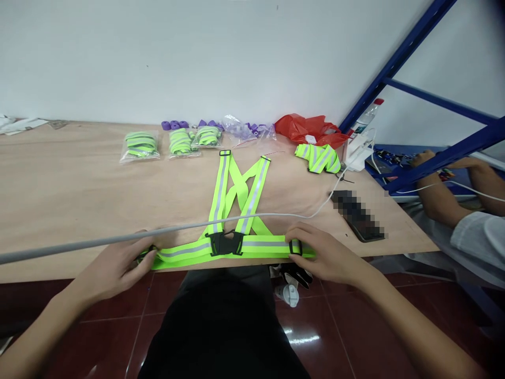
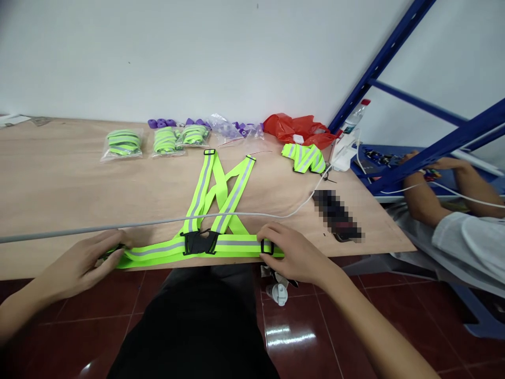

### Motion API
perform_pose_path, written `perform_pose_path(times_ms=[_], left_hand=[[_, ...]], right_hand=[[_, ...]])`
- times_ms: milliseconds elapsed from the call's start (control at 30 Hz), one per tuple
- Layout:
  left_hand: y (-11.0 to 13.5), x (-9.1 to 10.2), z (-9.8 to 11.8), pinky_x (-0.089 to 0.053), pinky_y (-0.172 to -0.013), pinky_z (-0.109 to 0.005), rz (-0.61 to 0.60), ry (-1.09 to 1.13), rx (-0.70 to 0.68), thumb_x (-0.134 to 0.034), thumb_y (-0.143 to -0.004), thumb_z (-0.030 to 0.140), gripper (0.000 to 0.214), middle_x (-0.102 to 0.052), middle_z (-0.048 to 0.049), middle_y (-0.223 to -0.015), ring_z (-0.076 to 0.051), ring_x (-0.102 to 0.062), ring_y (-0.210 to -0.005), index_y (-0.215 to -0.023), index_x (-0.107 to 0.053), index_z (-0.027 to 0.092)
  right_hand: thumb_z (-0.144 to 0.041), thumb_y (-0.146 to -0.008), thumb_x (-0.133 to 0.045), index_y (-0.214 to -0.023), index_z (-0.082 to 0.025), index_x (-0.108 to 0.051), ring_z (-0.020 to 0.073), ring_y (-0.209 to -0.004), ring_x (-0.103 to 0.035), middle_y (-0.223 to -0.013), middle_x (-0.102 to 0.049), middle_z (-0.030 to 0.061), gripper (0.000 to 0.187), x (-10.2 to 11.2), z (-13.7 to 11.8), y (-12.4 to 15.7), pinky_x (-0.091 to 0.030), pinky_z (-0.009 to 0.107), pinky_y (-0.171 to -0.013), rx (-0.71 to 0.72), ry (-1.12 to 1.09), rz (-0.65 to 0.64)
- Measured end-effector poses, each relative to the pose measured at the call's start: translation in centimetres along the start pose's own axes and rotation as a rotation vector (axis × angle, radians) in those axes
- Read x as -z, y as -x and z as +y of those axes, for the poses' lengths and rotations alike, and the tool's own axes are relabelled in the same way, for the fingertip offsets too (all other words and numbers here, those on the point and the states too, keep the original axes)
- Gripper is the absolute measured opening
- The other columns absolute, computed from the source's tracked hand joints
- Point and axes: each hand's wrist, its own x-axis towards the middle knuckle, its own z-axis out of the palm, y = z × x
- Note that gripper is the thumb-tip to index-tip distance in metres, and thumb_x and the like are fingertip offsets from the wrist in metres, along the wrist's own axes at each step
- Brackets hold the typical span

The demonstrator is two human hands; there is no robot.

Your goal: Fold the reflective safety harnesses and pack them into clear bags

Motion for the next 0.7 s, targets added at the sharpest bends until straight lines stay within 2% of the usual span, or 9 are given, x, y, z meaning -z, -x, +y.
perform_pose_path(times_ms=[67, 200, 400, 500, 600, 700], left_hand=[[-0.3, -0.3, 0.0, -0.048, -0.062, -0.026, -0.03, 0.005, 0.006, -0.047, -0.097, 0.04, 0.025, -0.07, -0.0028, -0.084, -0.02, -0.064, -0.07, -0.089, -0.063, 0.023], [-0.5, 0.0, 0.6, -0.051, -0.07, -0.025, -0.05, 0.081, -0.007, -0.053, -0.095, 0.039, 0.02, -0.071, -0.0017, -0.089, -0.019, -0.064, -0.077, -0.101, -0.064, 0.024], [0.0, 0.7, 0.7, -0.053, -0.077, -0.026, 0.061, 0.314, 0.105, -0.061, -0.091, 0.042, 0.023, -0.065, -0.004, -0.1, -0.021, -0.062, -0.094, -0.102, -0.057, 0.023], [0.1, 1.1, 0.0, -0.052, -0.071, -0.025, 0.043, 0.394, 0.157, -0.065, -0.089, 0.041, 0.024, -0.063, -0.0031, -0.097, -0.019, -0.06, -0.088, -0.101, -0.056, 0.022], [0.0, 1.5, -0.6, -0.05, -0.07, -0.025, 0.044, 0.421, 0.148, -0.065, -0.087, 0.041, 0.023, -0.064, -0.0042, -0.095, -0.02, -0.059, -0.088, -0.093, -0.056, 0.021], [-0.2, 1.7, -0.8, -0.05, -0.066, -0.023, 0.012, 0.319, 0.134, -0.063, -0.086, 0.042, 0.022, -0.065, -0.0018, -0.086, -0.018, -0.06, -0.08, -0.085, -0.057, 0.021]], right_hand=[[-0.017, -0.088, -0.059, -0.098, -0.023, -0.06, 0.0229, -0.095, -0.064, -0.103, -0.066, 0.0063, 0.011, -0.1, 0.0, -0.1, -0.053, 0.033, -0.081, 0.009, 0.028, -0.003], [-0.018, -0.091, -0.057, -0.097, -0.023, -0.059, 0.0218, -0.091, -0.064, -0.1, -0.065, 0.0063, 0.008, -0.3, 0.4, -0.2, -0.053, 0.032, -0.079, 0.035, 0.063, -0.003], [-0.023, -0.094, -0.057, -0.099, -0.024, -0.06, 0.0217, -0.092, -0.065, -0.103, -0.066, 0.0066, 0.006, -0.2, 0.5, -0.5, -0.053, 0.032, -0.081, 0.035, 0.042, -0.007], [-0.025, -0.094, -0.057, -0.098, -0.024, -0.06, 0.0215, -0.092, -0.065, -0.103, -0.066, 0.0064, 0.005, 0.0, 0.4, -0.6, -0.053, 0.031, -0.08, 0.041, 0.034, -0.004], [-0.025, -0.093, -0.058, -0.099, -0.024, -0.061, 0.0218, -0.093, -0.066, -0.105, -0.066, 0.0064, 0.007, 0.0, 0.6, -0.6, -0.053, 0.032, -0.081, 0.029, 0.026, -0.009], [-0.025, -0.092, -0.058, -0.098, -0.024, -0.061, 0.0222, -0.095, -0.066, -0.106, -0.066, 0.0072, 0.006, -0.1, 0.9, -0.4, -0.053, 0.033, -0.081, 0.028, 0.02, -0.011]])
